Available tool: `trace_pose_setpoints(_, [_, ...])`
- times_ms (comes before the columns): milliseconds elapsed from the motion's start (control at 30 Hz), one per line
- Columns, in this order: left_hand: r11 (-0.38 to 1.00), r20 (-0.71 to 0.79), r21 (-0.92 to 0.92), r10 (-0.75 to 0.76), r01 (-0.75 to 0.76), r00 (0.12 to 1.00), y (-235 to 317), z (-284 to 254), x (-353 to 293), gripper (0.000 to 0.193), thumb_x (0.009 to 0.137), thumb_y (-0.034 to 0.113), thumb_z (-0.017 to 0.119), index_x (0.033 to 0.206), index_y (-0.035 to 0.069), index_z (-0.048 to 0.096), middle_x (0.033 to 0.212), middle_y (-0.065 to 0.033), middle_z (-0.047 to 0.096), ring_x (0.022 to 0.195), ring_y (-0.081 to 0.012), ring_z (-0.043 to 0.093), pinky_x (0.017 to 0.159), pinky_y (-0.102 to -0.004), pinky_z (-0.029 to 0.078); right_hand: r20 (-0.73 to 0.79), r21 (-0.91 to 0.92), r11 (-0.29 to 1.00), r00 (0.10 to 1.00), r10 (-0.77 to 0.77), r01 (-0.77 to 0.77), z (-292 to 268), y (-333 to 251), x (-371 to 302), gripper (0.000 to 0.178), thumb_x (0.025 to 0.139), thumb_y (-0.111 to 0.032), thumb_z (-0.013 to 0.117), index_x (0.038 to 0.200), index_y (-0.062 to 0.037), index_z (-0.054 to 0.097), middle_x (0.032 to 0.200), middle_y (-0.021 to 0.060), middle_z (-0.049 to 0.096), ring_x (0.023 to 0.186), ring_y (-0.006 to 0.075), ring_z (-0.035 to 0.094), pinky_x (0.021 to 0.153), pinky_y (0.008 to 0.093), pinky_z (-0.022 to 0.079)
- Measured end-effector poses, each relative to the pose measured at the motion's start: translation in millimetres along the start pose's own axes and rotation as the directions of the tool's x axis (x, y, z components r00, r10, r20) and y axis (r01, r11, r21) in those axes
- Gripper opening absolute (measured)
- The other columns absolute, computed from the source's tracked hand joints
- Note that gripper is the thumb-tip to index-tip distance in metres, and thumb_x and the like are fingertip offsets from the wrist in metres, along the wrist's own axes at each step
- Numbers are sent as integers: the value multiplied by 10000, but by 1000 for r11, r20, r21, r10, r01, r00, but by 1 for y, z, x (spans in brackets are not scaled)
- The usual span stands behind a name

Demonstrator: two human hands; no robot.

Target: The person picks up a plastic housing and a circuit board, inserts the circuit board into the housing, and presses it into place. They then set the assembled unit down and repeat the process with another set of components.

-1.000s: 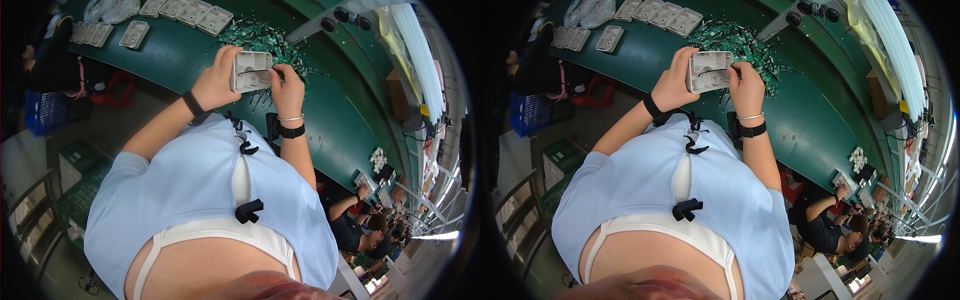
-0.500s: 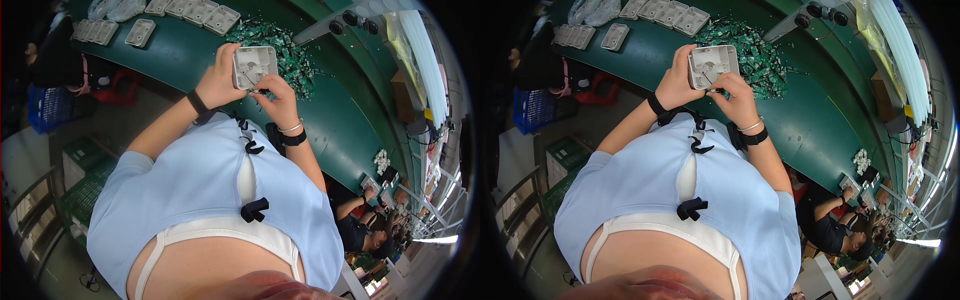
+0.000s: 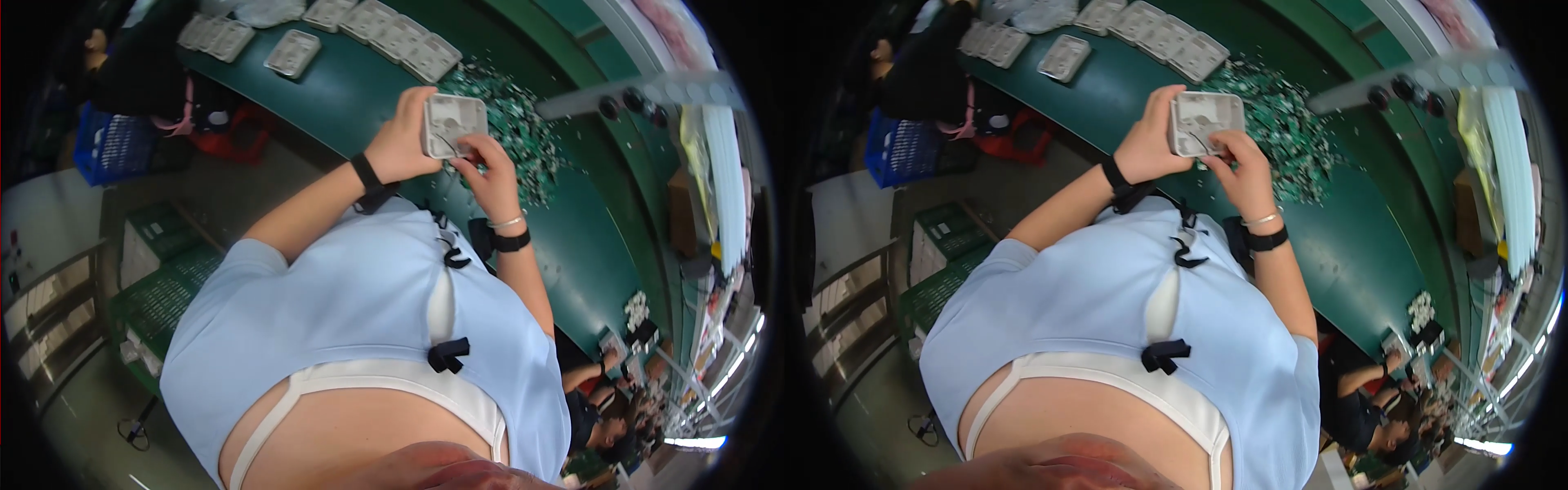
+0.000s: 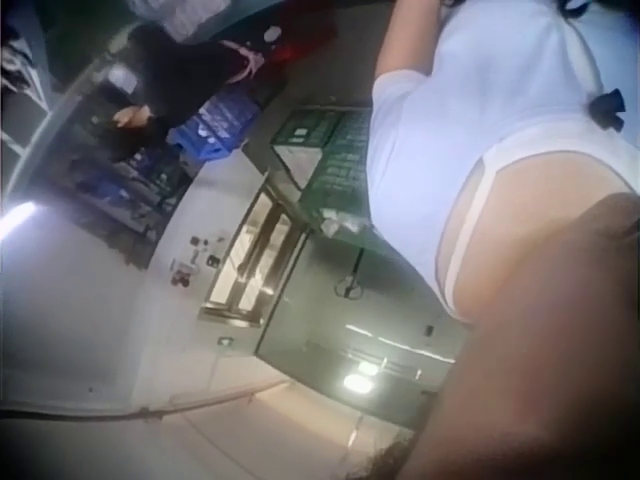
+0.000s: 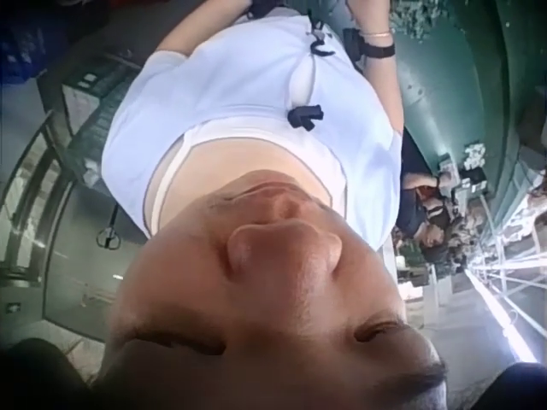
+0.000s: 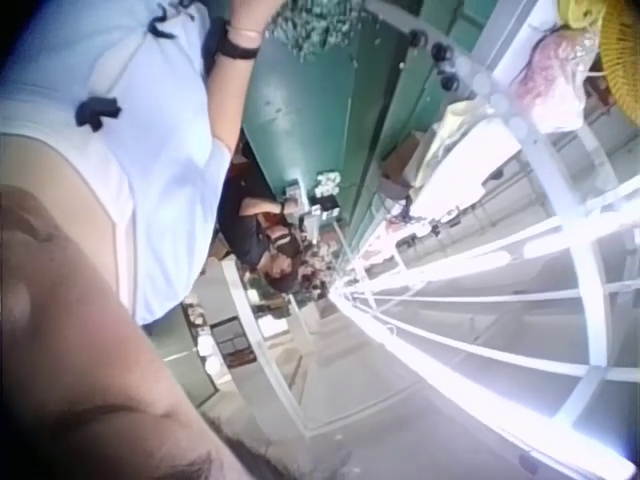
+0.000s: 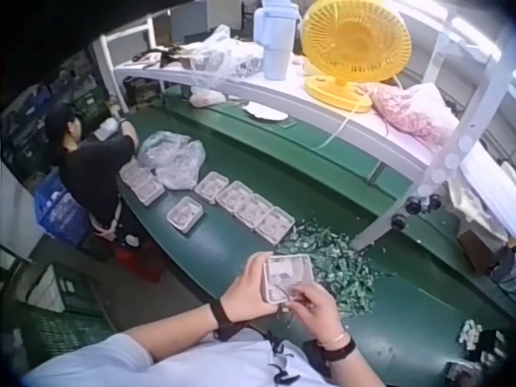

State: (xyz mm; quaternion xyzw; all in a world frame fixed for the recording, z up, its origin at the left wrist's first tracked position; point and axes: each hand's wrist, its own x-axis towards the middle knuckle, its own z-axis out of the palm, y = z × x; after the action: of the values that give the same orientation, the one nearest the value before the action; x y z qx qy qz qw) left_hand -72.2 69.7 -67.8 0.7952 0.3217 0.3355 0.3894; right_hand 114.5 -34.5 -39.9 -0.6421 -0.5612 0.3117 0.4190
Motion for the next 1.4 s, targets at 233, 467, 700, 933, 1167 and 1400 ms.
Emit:
trace_pose_setpoints(233, [994,74,-83,-60,66,995,-40,-23,5,1086,646,225,896,1525,60,279,1490,-238,392,1277,-458,543,1010,-485,527,153,-329,843,905,-396,425,26,6,32,163,851,-62,776,1010,-49,746,1031,99,747,913,296,712,771,342,573])
trace_pose_setpoints(467, [970,52,216,-123,109,991,-173,-76,21,1175,624,434,973,1532,14,357,1561,-271,358,1478,-465,340,1232,-515,296,72,-430,869,969,-238,245,38,42,1,161,865,-70,761,1025,-89,759,1061,85,761,908,306,743,750,368,597])
trace_pose_setpoints(700, [472,-424,626,-463,621,778,-318,-144,36,1338,498,577,982,1556,39,365,1558,-247,433,1487,-411,344,1208,-508,340,-253,-603,789,966,-50,-117,7,84,-116,123,896,-97,734,1015,-115,757,1078,48,758,893,285,742,728,375,596])
trace_pose_setpoints(933, [689,-423,474,-367,548,828,-379,-177,27,1171,565,309,1006,1467,-115,390,1431,-326,531,1332,-393,553,1143,-430,426,-598,-622,594,799,61,-510,-45,155,-254,98,927,-120,714,1018,-118,752,1089,44,758,933,302,732,759,385,595])
trace_pose_setpoints(1167, [831,-344,242,-409,501,845,-308,-117,-18,1052,601,258,981,1424,-89,425,1404,-256,536,1289,-352,561,1101,-425,440,-741,-526,313,607,288,-791,-140,237,-376,159,976,-200,641,1056,-127,758,1137,69,744,971,354,719,814,446,583])
trace_pose_setpoints(1400, [944,-153,13,-325,331,933,-220,-11,-103,1023,619,161,929,1468,-3,381,1363,-184,530,1269,-313,542,1115,-431,424,-791,-440,151,462,401,-885,-223,305,-412,207,981,-216,606,1085,-129,763,1155,101,728,985,380,710,834,482,574])
